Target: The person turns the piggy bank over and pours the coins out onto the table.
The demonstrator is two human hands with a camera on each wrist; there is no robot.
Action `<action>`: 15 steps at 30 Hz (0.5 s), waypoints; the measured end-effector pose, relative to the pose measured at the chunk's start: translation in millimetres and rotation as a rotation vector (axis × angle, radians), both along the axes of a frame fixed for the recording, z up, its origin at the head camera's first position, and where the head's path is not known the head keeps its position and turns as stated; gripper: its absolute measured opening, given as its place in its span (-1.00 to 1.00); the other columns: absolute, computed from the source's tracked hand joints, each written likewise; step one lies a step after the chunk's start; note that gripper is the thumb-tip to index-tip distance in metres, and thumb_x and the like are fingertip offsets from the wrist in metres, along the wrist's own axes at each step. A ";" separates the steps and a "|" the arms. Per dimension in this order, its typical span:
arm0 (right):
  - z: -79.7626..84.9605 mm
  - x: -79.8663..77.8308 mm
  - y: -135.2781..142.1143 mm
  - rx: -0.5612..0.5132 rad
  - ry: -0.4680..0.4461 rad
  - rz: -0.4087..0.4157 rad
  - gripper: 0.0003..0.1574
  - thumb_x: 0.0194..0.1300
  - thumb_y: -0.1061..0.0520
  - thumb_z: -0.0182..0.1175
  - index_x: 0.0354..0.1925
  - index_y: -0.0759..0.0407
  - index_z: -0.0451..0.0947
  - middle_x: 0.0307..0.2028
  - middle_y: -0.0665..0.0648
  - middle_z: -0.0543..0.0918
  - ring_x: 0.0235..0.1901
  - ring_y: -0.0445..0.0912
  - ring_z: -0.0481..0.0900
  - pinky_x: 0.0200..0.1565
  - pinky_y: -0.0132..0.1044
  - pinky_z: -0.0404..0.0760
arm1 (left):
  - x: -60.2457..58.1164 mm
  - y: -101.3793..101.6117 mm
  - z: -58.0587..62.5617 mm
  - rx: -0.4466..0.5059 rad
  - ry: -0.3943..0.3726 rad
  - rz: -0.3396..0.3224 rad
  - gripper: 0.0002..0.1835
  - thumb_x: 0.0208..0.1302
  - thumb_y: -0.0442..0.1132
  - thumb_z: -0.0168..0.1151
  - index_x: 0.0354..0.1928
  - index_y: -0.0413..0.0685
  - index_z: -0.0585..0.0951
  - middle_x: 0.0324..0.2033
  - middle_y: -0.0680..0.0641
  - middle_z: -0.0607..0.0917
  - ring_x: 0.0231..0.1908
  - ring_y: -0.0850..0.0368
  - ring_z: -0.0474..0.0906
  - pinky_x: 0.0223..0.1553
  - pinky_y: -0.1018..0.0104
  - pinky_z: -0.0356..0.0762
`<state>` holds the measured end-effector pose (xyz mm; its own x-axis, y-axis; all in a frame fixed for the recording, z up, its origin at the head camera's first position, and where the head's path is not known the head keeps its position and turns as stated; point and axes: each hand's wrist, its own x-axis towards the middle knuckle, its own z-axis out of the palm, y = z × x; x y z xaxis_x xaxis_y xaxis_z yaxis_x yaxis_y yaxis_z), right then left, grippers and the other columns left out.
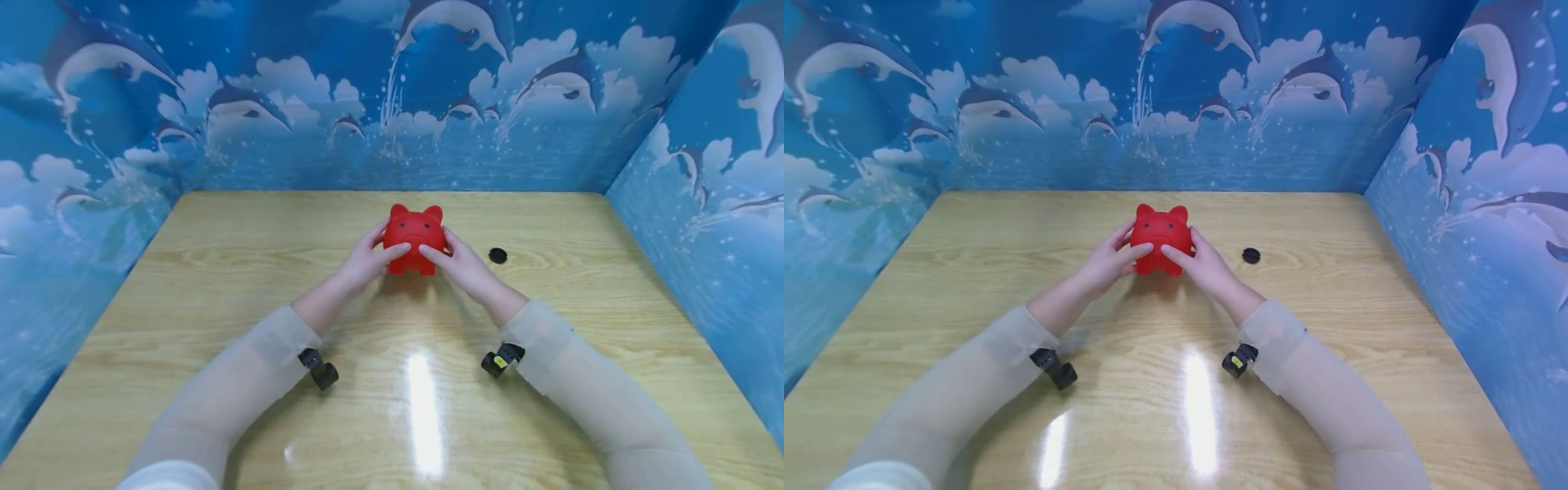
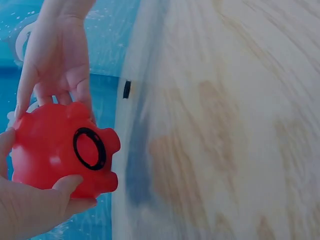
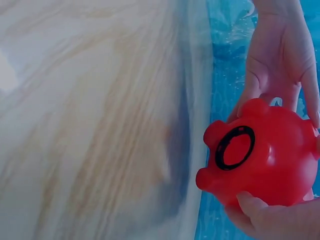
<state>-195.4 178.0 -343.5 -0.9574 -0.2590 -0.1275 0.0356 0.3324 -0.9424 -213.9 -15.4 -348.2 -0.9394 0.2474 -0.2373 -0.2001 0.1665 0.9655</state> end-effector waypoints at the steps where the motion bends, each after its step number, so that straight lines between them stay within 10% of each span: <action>1: 0.0 -0.2 0.2 -0.001 0.002 -0.004 -0.12 0.29 -0.21 0.10 0.42 -0.01 0.02 0.28 0.08 0.29 0.24 0.01 0.25 0.19 -0.01 0.32 | -0.2 0.3 -0.1 0.012 -0.012 0.000 -0.16 0.12 0.00 0.33 0.41 0.38 0.12 0.29 0.01 0.26 0.20 0.00 0.25 0.01 0.10 0.50; 8: 11.4 -2.0 2.3 -0.005 -0.046 0.019 -0.14 0.33 -0.18 0.06 0.43 0.03 -0.03 0.32 0.14 0.23 0.24 0.09 0.25 0.17 0.02 0.35 | -2.1 3.1 7.7 0.085 -0.098 -0.012 -0.14 0.12 0.00 0.34 0.42 0.40 0.09 0.25 -0.03 0.32 0.16 0.01 0.32 0.06 0.13 0.46; 13: 26.1 -0.5 2.7 -0.094 0.245 -0.034 0.02 0.28 -0.08 0.16 0.47 -0.10 -0.24 0.40 -0.02 0.03 0.31 0.01 0.15 0.09 -0.06 0.45 | -1.2 2.5 19.9 0.204 0.321 -0.061 -0.16 0.17 -0.17 0.31 0.42 0.35 0.09 0.31 0.08 0.24 0.23 0.07 0.25 0.01 0.10 0.50; 15: 26.0 0.3 3.3 -0.126 0.286 -0.046 0.05 0.26 -0.06 0.19 0.47 -0.15 -0.26 0.41 -0.07 -0.03 0.33 -0.02 0.13 0.08 -0.09 0.46 | -1.4 2.9 21.3 0.215 0.379 -0.075 -0.15 0.17 -0.21 0.30 0.42 0.35 0.08 0.34 0.12 0.19 0.26 0.07 0.21 -0.01 0.10 0.51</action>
